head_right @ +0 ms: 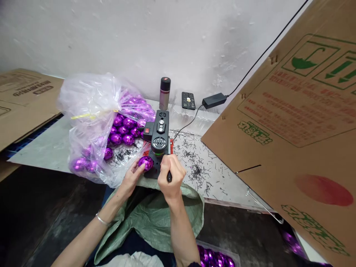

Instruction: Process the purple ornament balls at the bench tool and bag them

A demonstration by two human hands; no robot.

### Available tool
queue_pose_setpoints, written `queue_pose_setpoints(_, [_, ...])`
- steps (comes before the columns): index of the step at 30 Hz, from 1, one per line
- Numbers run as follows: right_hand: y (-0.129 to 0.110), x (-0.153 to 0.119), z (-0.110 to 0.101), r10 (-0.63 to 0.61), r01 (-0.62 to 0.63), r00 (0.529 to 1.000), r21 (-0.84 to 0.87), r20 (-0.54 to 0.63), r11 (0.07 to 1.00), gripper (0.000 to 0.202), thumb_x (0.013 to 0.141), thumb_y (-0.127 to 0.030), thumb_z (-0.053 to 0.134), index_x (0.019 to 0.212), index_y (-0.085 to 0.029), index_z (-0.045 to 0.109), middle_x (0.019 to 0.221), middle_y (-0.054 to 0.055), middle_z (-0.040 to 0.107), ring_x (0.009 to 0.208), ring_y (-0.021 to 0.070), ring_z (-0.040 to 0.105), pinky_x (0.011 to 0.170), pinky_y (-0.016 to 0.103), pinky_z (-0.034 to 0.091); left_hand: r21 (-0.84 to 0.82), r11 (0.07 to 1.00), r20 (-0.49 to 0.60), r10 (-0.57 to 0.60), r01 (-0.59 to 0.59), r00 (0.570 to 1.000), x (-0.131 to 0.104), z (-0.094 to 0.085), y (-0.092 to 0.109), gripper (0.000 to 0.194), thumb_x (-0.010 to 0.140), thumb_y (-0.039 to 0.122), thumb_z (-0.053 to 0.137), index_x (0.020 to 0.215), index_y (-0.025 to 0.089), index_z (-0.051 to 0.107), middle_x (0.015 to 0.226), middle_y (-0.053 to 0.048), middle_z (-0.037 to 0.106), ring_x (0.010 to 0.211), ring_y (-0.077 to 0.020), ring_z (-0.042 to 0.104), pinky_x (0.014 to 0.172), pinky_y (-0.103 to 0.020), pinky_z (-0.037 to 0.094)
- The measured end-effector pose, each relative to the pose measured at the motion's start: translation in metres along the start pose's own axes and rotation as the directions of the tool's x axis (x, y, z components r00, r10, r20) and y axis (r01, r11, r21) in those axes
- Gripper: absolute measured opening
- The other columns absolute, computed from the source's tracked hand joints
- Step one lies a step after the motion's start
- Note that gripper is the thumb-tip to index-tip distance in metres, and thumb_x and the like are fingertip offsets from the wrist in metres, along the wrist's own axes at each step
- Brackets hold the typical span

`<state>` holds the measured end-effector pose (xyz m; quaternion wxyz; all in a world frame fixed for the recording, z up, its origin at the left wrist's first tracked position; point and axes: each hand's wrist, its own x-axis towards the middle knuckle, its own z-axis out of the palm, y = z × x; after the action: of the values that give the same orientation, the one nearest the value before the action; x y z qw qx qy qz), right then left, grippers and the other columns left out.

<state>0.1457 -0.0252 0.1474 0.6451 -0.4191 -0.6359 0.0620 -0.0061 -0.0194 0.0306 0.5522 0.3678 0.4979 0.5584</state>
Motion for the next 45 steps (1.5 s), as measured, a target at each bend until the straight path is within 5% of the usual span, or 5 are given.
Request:
queue_pose_setpoints(4, [-0.004,0.008,-0.002,0.037,-0.036,0.999,-0.033,0.026,0.999,0.037,0.103,-0.017,0.048,0.067,-0.023,0.043,0.064,-0.004,0.044,0.059,0.0103,0.048,0.057,0.028,0.038,0.296,0.938,0.009,0.185,-0.179,0.983,0.013,0.009,-0.021,0.066,0.077,0.056,0.084,0.130,0.021,0.066,0.131,-0.010,0.073,0.125,-0.0302,0.069,0.113,-0.046,0.052])
queue_pose_setpoints(9, [-0.002,0.004,-0.003,-0.001,0.002,1.000,-0.016,0.030,1.000,0.035,0.103,-0.013,0.046,0.069,-0.023,0.045,0.067,-0.003,0.048,0.063,0.0102,0.050,0.060,0.027,0.041,0.546,0.728,0.149,0.402,-0.414,0.904,0.027,0.004,-0.031,0.058,0.085,0.049,0.081,0.133,0.021,0.064,0.128,-0.013,0.075,0.122,-0.0321,0.070,0.108,-0.050,0.054])
queue_pose_setpoints(21, [0.002,-0.004,-0.004,-0.036,0.037,0.999,-0.029,0.039,0.999,0.033,0.101,-0.010,0.044,0.072,-0.022,0.051,0.069,-0.001,0.055,0.066,0.0121,0.055,0.062,0.029,0.043,0.621,0.409,0.468,0.491,-0.669,0.734,0.029,-0.005,-0.024,0.057,0.096,0.048,0.071,0.143,0.020,0.055,0.130,-0.014,0.074,0.121,-0.0305,0.072,0.114,-0.052,0.050])
queue_pose_setpoints(33, [0.003,-0.009,-0.004,-0.073,0.075,0.996,-0.057,0.045,0.996,0.032,0.099,-0.005,0.044,0.073,-0.023,0.049,0.069,-0.002,0.054,0.065,0.0121,0.055,0.060,0.027,0.042,0.578,0.489,0.418,0.510,-0.653,0.751,0.049,0.010,-0.037,0.057,0.086,0.040,0.081,0.136,0.020,0.064,0.121,-0.012,0.076,0.113,-0.0304,0.073,0.102,-0.048,0.059])
queue_pose_setpoints(45, [0.041,-0.043,0.006,-0.206,0.204,0.978,-0.103,-0.013,0.974,0.037,0.107,-0.022,0.034,0.072,-0.024,0.047,0.068,-0.001,0.056,0.058,0.0113,0.052,0.056,0.027,0.042,0.552,0.524,0.420,0.497,-0.649,0.759,0.047,0.008,-0.034,0.057,0.086,0.039,0.082,0.137,0.020,0.063,0.122,-0.013,0.076,0.114,-0.0304,0.073,0.102,-0.049,0.058])
